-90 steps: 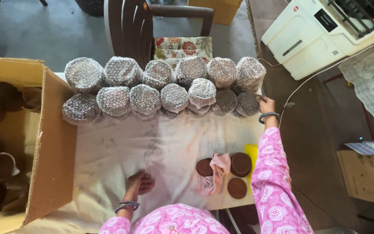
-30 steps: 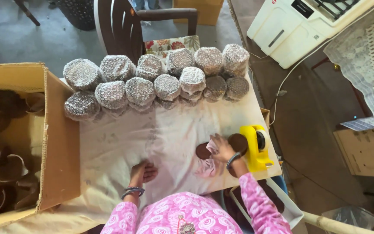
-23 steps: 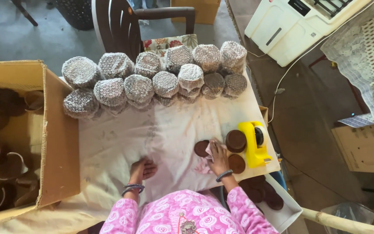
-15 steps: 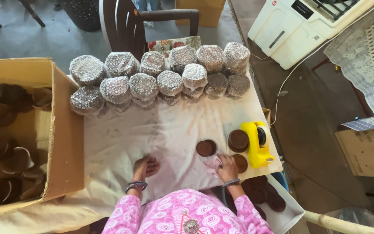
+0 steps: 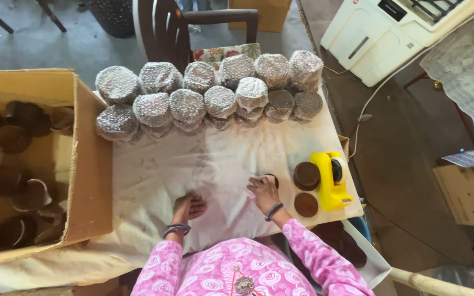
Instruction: Cleaning and organizing small brown clay pots or incense holders at a workstation.
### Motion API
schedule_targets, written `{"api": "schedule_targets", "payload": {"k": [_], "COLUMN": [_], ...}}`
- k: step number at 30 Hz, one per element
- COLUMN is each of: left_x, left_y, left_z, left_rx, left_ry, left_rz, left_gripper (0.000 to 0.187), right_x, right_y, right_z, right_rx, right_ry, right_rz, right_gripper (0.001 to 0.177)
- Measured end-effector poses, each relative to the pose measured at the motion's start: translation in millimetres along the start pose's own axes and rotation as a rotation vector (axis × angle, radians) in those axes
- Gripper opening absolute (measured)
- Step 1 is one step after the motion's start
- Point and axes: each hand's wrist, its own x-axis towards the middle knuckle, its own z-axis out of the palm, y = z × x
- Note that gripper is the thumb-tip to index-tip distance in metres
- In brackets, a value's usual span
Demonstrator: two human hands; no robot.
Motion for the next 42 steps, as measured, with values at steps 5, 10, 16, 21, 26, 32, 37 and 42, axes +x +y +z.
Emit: {"api": "schedule_targets", "payload": {"k": [5, 10, 16, 21, 26, 32, 37, 42], "left_x": [1, 4, 8, 26, 21, -135, -234, -137], "left_y": [0, 0, -1, -34, -79, 45, 175, 192], "left_z": [0, -2, -2, -8, -25, -78, -146, -339], "left_rx": [-0.029, -0.011, -0.006, -0.078, -0.051, 0.616, 0.423, 0.786], "left_ry": [-0.012, -0.029, -0.027, -0.016, 0.007, -0.226, 0.286, 0.826], "left_rz": [-0.042, -0.054, -0.055, 0.036, 0.31, 0.467, 1.107, 0.87], "left_gripper": [0.048, 0.048, 0.049, 0.041, 0.035, 0.041, 0.026, 0.044], "right_x": [-20, -15, 2, -5, -3, -4, -6, -25], "right_y": [18, 6, -26, -27, -27, -31, -34, -37], "right_z": [-17, -32, 28, 52, 52, 53, 57, 80], "right_rx": [-0.095, 0.029, 0.097, -0.024, -0.034, -0.02, -0.046, -0.097], "right_ry": [-0.217, -0.037, -0.014, 0.063, 0.057, 0.078, 0.003, 0.164], "right_rz": [0.092, 0.204, 0.099, 0.036, 0.095, 0.148, 0.227, 0.361], "right_gripper": [0.028, 0.03, 0.049, 0.056, 0.056, 0.055, 0.058, 0.068]}}
